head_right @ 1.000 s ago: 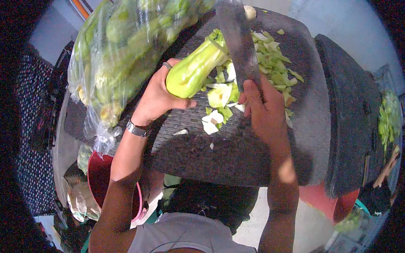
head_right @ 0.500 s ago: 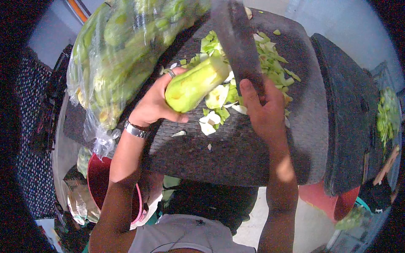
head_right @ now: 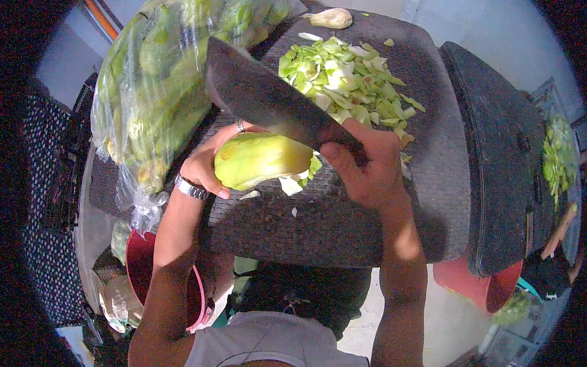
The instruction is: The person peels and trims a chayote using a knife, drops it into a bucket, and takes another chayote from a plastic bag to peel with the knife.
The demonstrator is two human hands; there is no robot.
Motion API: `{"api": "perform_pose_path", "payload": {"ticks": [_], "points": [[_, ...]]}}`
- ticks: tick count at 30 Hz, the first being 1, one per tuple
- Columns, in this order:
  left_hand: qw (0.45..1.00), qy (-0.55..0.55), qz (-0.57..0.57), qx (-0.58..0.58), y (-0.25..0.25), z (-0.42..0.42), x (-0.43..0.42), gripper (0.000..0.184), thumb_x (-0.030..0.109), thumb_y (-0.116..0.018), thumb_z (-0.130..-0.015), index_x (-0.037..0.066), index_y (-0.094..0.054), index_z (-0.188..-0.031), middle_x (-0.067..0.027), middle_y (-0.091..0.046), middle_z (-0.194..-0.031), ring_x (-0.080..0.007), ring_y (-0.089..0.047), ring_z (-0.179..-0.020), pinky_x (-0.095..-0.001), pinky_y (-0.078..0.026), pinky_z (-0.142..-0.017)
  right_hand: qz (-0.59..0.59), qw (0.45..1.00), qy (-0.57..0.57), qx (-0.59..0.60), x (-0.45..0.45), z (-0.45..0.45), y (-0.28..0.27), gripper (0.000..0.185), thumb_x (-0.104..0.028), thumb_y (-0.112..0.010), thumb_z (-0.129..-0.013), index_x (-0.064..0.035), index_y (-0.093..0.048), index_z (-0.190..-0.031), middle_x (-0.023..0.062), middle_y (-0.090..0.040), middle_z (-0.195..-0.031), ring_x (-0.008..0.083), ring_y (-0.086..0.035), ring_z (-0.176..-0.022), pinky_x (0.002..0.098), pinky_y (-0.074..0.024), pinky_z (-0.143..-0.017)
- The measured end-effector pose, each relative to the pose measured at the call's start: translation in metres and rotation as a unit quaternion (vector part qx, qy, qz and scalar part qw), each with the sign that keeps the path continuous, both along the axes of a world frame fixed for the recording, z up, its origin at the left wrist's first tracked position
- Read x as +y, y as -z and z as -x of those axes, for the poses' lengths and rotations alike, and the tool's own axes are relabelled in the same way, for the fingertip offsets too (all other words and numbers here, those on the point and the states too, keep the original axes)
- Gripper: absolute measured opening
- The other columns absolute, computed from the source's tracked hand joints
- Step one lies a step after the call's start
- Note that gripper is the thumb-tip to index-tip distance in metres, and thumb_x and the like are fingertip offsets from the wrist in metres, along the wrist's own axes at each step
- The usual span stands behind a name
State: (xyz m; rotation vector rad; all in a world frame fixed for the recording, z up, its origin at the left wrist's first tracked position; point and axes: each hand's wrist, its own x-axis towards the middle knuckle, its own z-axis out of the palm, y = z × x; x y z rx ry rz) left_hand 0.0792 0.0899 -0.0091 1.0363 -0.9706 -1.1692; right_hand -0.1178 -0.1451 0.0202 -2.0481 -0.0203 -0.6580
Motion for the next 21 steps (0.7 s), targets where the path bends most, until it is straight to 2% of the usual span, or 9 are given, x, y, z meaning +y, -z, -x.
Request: {"api": "perform_pose_path", "payload": {"ticks": [4, 7, 10, 18, 21], "points": [[0.999, -0.008, -0.037, 0.0, -0.006, 0.001, 0.004, 0.112, 0.018, -0.097, -0.043, 0.0, -0.047, -0.141, -0.008, -0.058, -0.133, -0.0181, -0.054, -0.121, -0.0323, -0.04, -0.107, 0.027, 1.0, -0.01, -0.01, -0.003, 0.001, 0.001, 0.039, -0.04, -0.069, -0.095, -0.0021, -0.07, -0.091, 0.0102, -0.065, -0.067, 0.0226, -0.063, -0.059, 0.0351, -0.0476, -0.058], [1.0, -0.01, -0.021, 0.007, -0.002, -0.001, 0.002, 0.112, 0.018, -0.097, -0.043, 0.0, -0.046, -0.141, -0.0078, -0.058, -0.133, -0.018, -0.054, -0.12, -0.0323, -0.04, -0.107, 0.042, 0.999, -0.005, 0.013, -0.003, 0.002, 0.001, 0.037, -0.039, -0.069, -0.095, -0.003, -0.07, -0.089, 0.01, -0.063, -0.065, 0.0235, -0.062, -0.057, 0.0355, -0.0464, -0.056], [0.999, -0.013, -0.016, 0.04, -0.002, 0.001, 0.002, 0.113, 0.017, -0.097, -0.042, -0.001, -0.046, -0.142, -0.0077, -0.058, -0.133, -0.0182, -0.055, -0.12, -0.032, -0.04, -0.107, 0.009, 0.999, -0.007, -0.039, 0.002, -0.002, 0.003, 0.034, -0.037, -0.071, -0.094, -0.0038, -0.071, -0.09, 0.0095, -0.06, -0.062, 0.0233, -0.059, -0.054, 0.0359, -0.0439, -0.054], [0.993, -0.019, 0.003, 0.112, 0.006, 0.003, 0.003, 0.113, 0.007, -0.093, -0.041, -0.002, -0.045, -0.143, -0.0096, -0.061, -0.129, -0.0182, -0.057, -0.119, -0.0308, -0.041, -0.107, 0.026, 0.999, -0.006, 0.019, 0.007, -0.002, 0.001, 0.026, -0.029, -0.072, -0.093, -0.0033, -0.07, -0.09, 0.0092, -0.058, -0.061, 0.0214, -0.057, -0.053, 0.0354, -0.0427, -0.053], [0.99, -0.029, -0.011, 0.137, -0.003, 0.006, 0.004, 0.115, 0.003, -0.089, -0.041, -0.001, -0.041, -0.146, -0.0122, -0.063, -0.128, -0.0229, -0.063, -0.113, -0.0347, -0.049, -0.098, 0.027, 0.999, -0.006, 0.038, 0.007, -0.002, 0.002, 0.025, -0.027, -0.07, -0.094, -0.0018, -0.069, -0.095, 0.0106, -0.058, -0.061, 0.0223, -0.058, -0.053, 0.0368, -0.0425, -0.052]]}}
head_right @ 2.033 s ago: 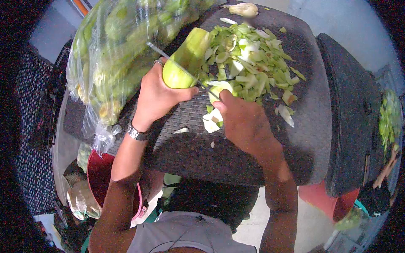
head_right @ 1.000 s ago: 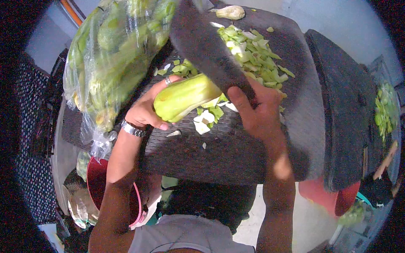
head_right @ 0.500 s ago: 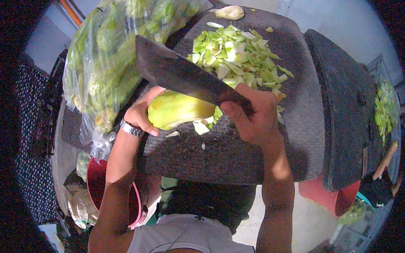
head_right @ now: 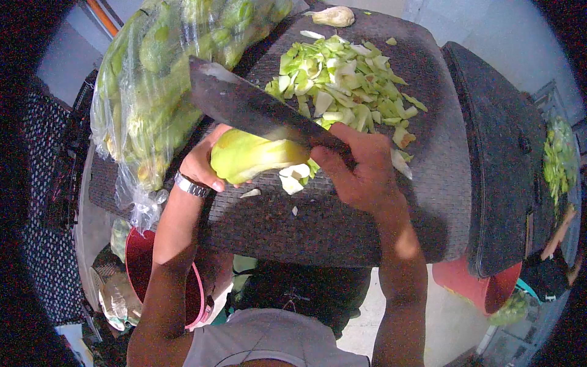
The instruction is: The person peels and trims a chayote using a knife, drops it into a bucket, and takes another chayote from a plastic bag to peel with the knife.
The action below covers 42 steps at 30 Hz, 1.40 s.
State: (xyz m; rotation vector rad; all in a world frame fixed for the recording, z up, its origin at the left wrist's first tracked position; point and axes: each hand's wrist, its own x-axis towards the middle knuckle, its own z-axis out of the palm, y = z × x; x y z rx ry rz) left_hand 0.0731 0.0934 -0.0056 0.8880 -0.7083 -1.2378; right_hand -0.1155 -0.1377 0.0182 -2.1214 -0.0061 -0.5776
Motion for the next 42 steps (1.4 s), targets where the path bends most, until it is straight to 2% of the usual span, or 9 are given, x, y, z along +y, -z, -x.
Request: {"api": "perform_pose_path", "payload": {"ticks": [6, 13, 18, 23, 26, 29, 33, 37, 42], "points": [[0.997, -0.053, -0.042, 0.022, 0.008, -0.001, 0.0, 0.112, 0.014, -0.086, -0.047, -0.003, -0.038, -0.146, -0.0231, -0.063, -0.127, -0.0364, -0.068, -0.1, -0.038, -0.054, -0.057, -0.101, 0.994, -0.017, 0.035, 0.012, -0.006, 0.008, 0.034, -0.027, -0.072, -0.093, 0.0019, -0.066, -0.111, 0.013, -0.069, -0.078, 0.0199, -0.066, -0.061, 0.0346, -0.0505, -0.057], [0.995, -0.096, -0.016, -0.027, 0.007, 0.019, -0.013, 0.102, 0.021, -0.082, -0.07, 0.0, -0.03, -0.155, -0.0087, -0.063, -0.117, -0.0111, -0.059, -0.085, -0.0217, -0.045, -0.061, -0.052, 0.993, -0.018, 0.101, 0.018, -0.009, -0.001, 0.054, -0.037, -0.083, -0.083, 0.0019, -0.066, -0.116, 0.0136, -0.075, -0.096, 0.016, -0.07, -0.07, 0.0306, -0.0556, -0.063], [0.995, -0.069, -0.044, -0.048, -0.001, 0.025, -0.018, 0.093, 0.034, -0.082, -0.066, -0.002, -0.045, -0.142, -0.0158, -0.068, -0.103, -0.0155, -0.063, -0.073, -0.0252, -0.048, -0.057, -0.047, 0.996, 0.007, 0.08, 0.022, -0.01, 0.003, 0.058, -0.043, -0.085, -0.081, 0.0011, -0.066, -0.115, 0.0115, -0.075, -0.09, 0.0159, -0.07, -0.069, 0.0306, -0.0556, -0.062], [0.997, -0.066, -0.043, -0.024, -0.012, 0.036, -0.02, 0.076, 0.033, -0.078, -0.074, -0.001, -0.048, -0.135, -0.0141, -0.065, -0.085, -0.0054, -0.041, -0.045, -0.0192, -0.029, -0.038, 0.007, 0.995, 0.036, 0.097, 0.018, -0.007, 0.004, 0.057, -0.046, -0.084, -0.082, 0.0005, -0.067, -0.111, 0.0108, -0.075, -0.085, 0.0193, -0.071, -0.067, 0.0317, -0.0561, -0.062], [0.997, -0.012, -0.07, -0.003, -0.012, 0.026, -0.017, 0.073, 0.035, -0.076, -0.078, 0.0, -0.048, -0.135, -0.0137, -0.065, -0.083, -0.0055, -0.038, -0.043, -0.0191, -0.028, -0.036, 0.007, 0.994, 0.036, 0.106, 0.018, -0.007, 0.002, 0.053, -0.045, -0.082, -0.084, 0.0009, -0.067, -0.105, 0.0112, -0.073, -0.082, 0.0199, -0.071, -0.068, 0.0323, -0.0561, -0.062], [0.985, -0.163, -0.046, -0.013, -0.009, 0.053, -0.028, 0.067, 0.035, -0.073, -0.082, 0.0, -0.049, -0.132, -0.0145, -0.064, -0.082, -0.0055, -0.035, -0.04, -0.0193, -0.025, -0.034, -0.033, 0.993, 0.039, 0.106, 0.02, -0.009, 0.002, 0.05, -0.044, -0.08, -0.087, 0.003, -0.065, -0.097, 0.0111, -0.071, -0.077, 0.0184, -0.069, -0.069, 0.032, -0.0549, -0.064], [0.995, -0.05, -0.078, 0.046, -0.009, 0.037, -0.025, 0.054, 0.03, -0.074, -0.086, 0.005, -0.052, -0.127, -0.0071, -0.06, -0.075, -0.0034, -0.035, -0.042, -0.0201, -0.023, -0.036, -0.004, 0.993, 0.022, 0.117, 0.016, -0.009, 0.01, 0.054, -0.044, -0.084, -0.083, 0.0033, -0.065, -0.101, 0.0123, -0.073, -0.081, 0.0208, -0.07, -0.069, 0.0331, -0.0559, -0.063], [0.98, -0.179, -0.079, 0.021, -0.006, 0.057, -0.032, 0.05, 0.035, -0.073, -0.086, 0.005, -0.055, -0.122, -0.0069, -0.059, -0.073, -0.0033, -0.032, -0.039, -0.0198, -0.022, -0.035, -0.003, 0.99, 0.046, 0.133, 0.016, -0.013, 0.012, 0.059, -0.047, -0.087, -0.078, 0.0033, -0.065, -0.101, 0.0122, -0.072, -0.079, 0.0213, -0.07, -0.065, 0.0343, -0.0558, -0.062], [0.991, -0.089, -0.09, 0.034, -0.009, 0.04, -0.027, 0.047, 0.037, -0.073, -0.088, 0.004, -0.057, -0.117, -0.0059, -0.059, -0.071, -0.0022, -0.032, -0.039, -0.0196, -0.023, -0.035, 0.011, 0.986, 0.045, 0.161, 0.021, -0.011, 0.006, 0.059, -0.048, -0.088, -0.077, 0.0023, -0.065, -0.098, 0.0104, -0.071, -0.075, 0.0199, -0.069, -0.064, 0.0341, -0.0554, -0.062]]}}
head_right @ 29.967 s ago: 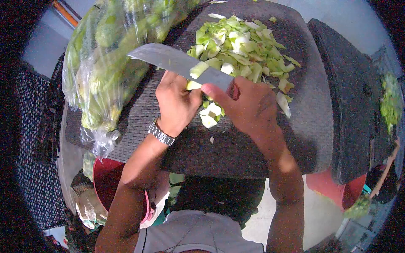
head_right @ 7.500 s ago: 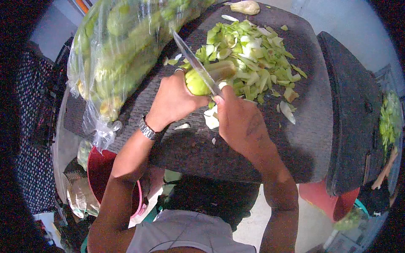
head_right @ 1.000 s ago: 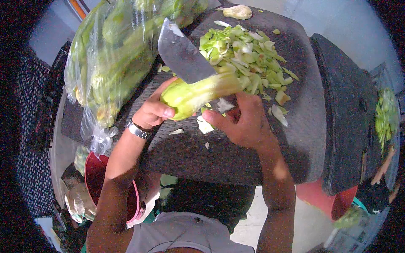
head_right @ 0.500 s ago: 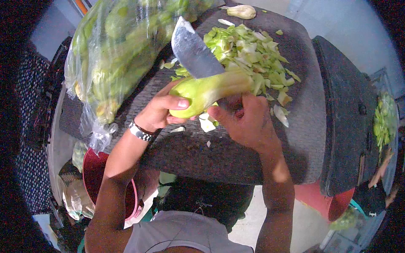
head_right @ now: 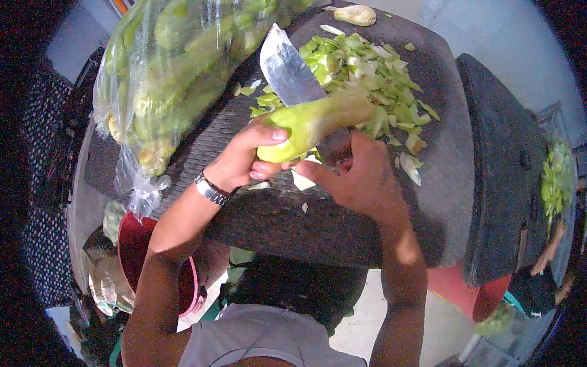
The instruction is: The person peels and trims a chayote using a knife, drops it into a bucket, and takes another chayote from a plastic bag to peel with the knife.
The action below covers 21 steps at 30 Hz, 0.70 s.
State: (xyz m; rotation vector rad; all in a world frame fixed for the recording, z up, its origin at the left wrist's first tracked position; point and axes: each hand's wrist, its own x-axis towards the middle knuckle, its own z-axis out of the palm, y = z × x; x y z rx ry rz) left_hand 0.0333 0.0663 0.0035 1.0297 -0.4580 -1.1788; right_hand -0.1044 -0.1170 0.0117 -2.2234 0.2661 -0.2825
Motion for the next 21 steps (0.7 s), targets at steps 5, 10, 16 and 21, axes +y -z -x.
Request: {"api": "perform_pose_path", "payload": {"ticks": [5, 10, 16, 21], "points": [[0.995, -0.086, 0.01, -0.044, 0.002, 0.024, -0.007, 0.049, 0.043, -0.073, -0.091, 0.005, -0.056, -0.117, -0.0038, -0.058, -0.072, -0.0025, -0.033, -0.04, -0.0194, -0.024, -0.035, -0.033, 0.999, -0.002, -0.006, -0.004, 0.0, 0.001, 0.059, -0.047, -0.089, -0.076, 0.0017, -0.066, -0.1, 0.0105, -0.071, -0.075, 0.0201, -0.07, -0.065, 0.0337, -0.0556, -0.062], [0.998, -0.059, 0.009, -0.015, 0.005, 0.017, -0.005, 0.049, 0.043, -0.072, -0.093, 0.006, -0.054, -0.119, -0.0033, -0.058, -0.073, -0.0021, -0.035, -0.042, -0.0195, -0.026, -0.035, -0.037, 0.999, -0.006, 0.015, -0.001, -0.001, -0.007, 0.054, -0.043, -0.087, -0.079, 0.0007, -0.064, -0.103, 0.004, -0.067, -0.078, 0.0113, -0.062, -0.071, 0.0278, -0.0508, -0.063], [0.991, -0.113, 0.065, -0.016, 0.016, 0.037, -0.014, 0.046, 0.041, -0.069, -0.095, 0.007, -0.052, -0.119, -0.0052, -0.058, -0.077, -0.0032, -0.035, -0.042, -0.0204, -0.027, -0.035, -0.05, 0.999, -0.008, 0.012, -0.003, 0.0, -0.003, 0.055, -0.045, -0.086, -0.08, 0.0019, -0.065, -0.099, 0.0063, -0.069, -0.078, 0.0126, -0.063, -0.068, 0.0289, -0.0513, -0.062], [0.999, -0.028, -0.009, -0.015, 0.002, 0.015, -0.006, 0.045, 0.042, -0.07, -0.094, 0.007, -0.054, -0.117, -0.0039, -0.057, -0.074, -0.0021, -0.035, -0.041, -0.0206, -0.027, -0.035, -0.042, 0.999, -0.002, 0.019, -0.003, 0.0, -0.005, 0.056, -0.047, -0.085, -0.081, 0.0029, -0.065, -0.097, 0.008, -0.069, -0.076, 0.013, -0.063, -0.067, 0.0287, -0.0512, -0.062]]}}
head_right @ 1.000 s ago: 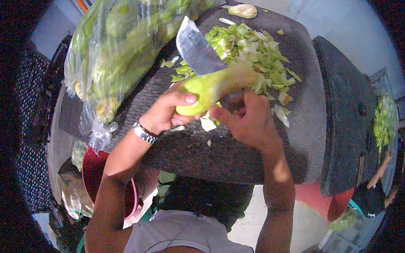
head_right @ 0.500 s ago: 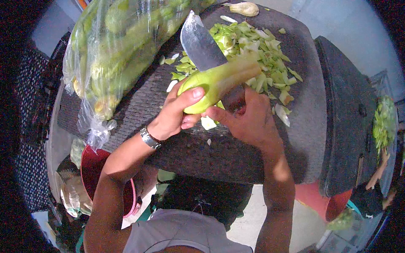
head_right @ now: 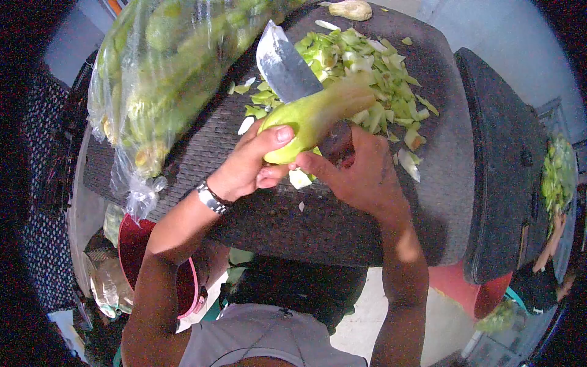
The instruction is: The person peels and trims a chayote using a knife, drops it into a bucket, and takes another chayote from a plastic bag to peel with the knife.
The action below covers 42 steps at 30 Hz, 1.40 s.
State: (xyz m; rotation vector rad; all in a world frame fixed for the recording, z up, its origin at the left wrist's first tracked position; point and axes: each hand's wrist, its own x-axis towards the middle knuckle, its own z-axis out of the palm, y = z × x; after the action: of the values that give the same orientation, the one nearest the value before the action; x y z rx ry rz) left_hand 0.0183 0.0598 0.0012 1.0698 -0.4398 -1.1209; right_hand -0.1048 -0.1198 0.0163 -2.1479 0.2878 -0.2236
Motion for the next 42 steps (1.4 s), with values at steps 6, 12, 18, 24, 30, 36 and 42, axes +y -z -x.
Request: {"api": "perform_pose_path", "payload": {"ticks": [6, 12, 18, 24, 30, 36, 42], "points": [[0.999, -0.034, 0.002, -0.008, -0.003, 0.007, -0.001, 0.047, 0.044, -0.071, -0.093, 0.006, -0.055, -0.115, -0.0037, -0.057, -0.074, -0.0027, -0.037, -0.041, -0.0204, -0.031, -0.035, 0.017, 1.0, 0.001, -0.011, 0.0, -0.002, 0.002, 0.056, -0.049, -0.084, -0.082, 0.0029, -0.067, -0.095, 0.0102, -0.07, -0.07, 0.0197, -0.068, -0.062, 0.0334, -0.0539, -0.06], [0.998, -0.036, 0.041, -0.019, 0.004, 0.009, -0.007, 0.045, 0.039, -0.072, -0.093, 0.005, -0.054, -0.116, -0.0042, -0.058, -0.075, -0.0038, -0.039, -0.041, -0.0205, -0.032, -0.036, -0.077, 0.995, 0.041, 0.057, -0.011, -0.005, 0.018, 0.047, -0.043, -0.078, -0.087, 0.001, -0.066, -0.097, 0.0111, -0.067, -0.069, 0.0209, -0.063, -0.059, 0.0371, -0.0501, -0.058], [0.992, -0.034, -0.028, -0.121, 0.011, -0.002, -0.004, 0.047, 0.034, -0.074, -0.092, 0.003, -0.054, -0.12, -0.0035, -0.059, -0.076, -0.0049, -0.043, -0.041, -0.0219, -0.035, -0.036, -0.264, 0.953, 0.065, 0.135, -0.007, -0.001, 0.003, 0.053, -0.057, -0.057, -0.094, -0.0045, -0.061, -0.096, 0.0054, -0.055, -0.061, 0.0165, -0.051, -0.05, 0.0333, -0.0433, -0.05], [1.0, -0.011, 0.005, 0.021, 0.023, -0.012, -0.01, 0.049, 0.043, -0.063, -0.096, 0.003, -0.056, -0.124, -0.0078, -0.063, -0.08, -0.0098, -0.051, -0.049, -0.023, -0.042, -0.041, -0.45, 0.886, 0.081, 0.072, -0.019, 0.003, -0.003, 0.064, -0.071, -0.037, -0.101, -0.0099, -0.056, -0.095, -0.0004, -0.042, -0.054, 0.0122, -0.039, -0.04, 0.0296, -0.0365, -0.042], [0.985, -0.064, 0.081, 0.137, 0.042, -0.031, -0.005, 0.067, 0.055, -0.065, -0.087, 0.008, -0.056, -0.133, -0.0116, -0.065, -0.113, -0.018, -0.054, -0.077, -0.0266, -0.043, -0.06, -0.574, 0.802, 0.162, -0.028, -0.034, -0.006, -0.009, 0.048, -0.058, -0.04, -0.106, -0.012, -0.052, -0.107, -0.0038, -0.037, -0.056, 0.0111, -0.037, -0.04, 0.0288, -0.0389, -0.044], [0.982, -0.031, 0.114, 0.146, 0.037, -0.033, -0.002, 0.081, 0.057, -0.067, -0.081, 0.007, -0.05, -0.143, -0.0177, -0.063, -0.118, -0.021, -0.056, -0.08, -0.0264, -0.045, -0.062, -0.584, 0.803, 0.118, 0.006, -0.059, -0.003, 0.022, 0.053, -0.067, -0.048, -0.099, -0.0142, -0.051, -0.09, -0.0067, -0.039, -0.057, 0.0088, -0.039, -0.041, 0.0294, -0.0418, -0.046], [0.977, 0.009, 0.121, 0.178, 0.028, -0.032, -0.001, 0.084, 0.057, -0.063, -0.081, 0.007, -0.048, -0.146, -0.0277, -0.061, -0.121, -0.0273, -0.059, -0.084, -0.0304, -0.049, -0.067, -0.59, 0.797, 0.128, 0.018, -0.055, -0.005, 0.022, 0.063, -0.076, -0.052, -0.093, -0.0158, -0.048, -0.075, -0.0069, -0.036, -0.052, 0.0079, -0.035, -0.038, 0.0275, -0.0357, -0.04]]}}
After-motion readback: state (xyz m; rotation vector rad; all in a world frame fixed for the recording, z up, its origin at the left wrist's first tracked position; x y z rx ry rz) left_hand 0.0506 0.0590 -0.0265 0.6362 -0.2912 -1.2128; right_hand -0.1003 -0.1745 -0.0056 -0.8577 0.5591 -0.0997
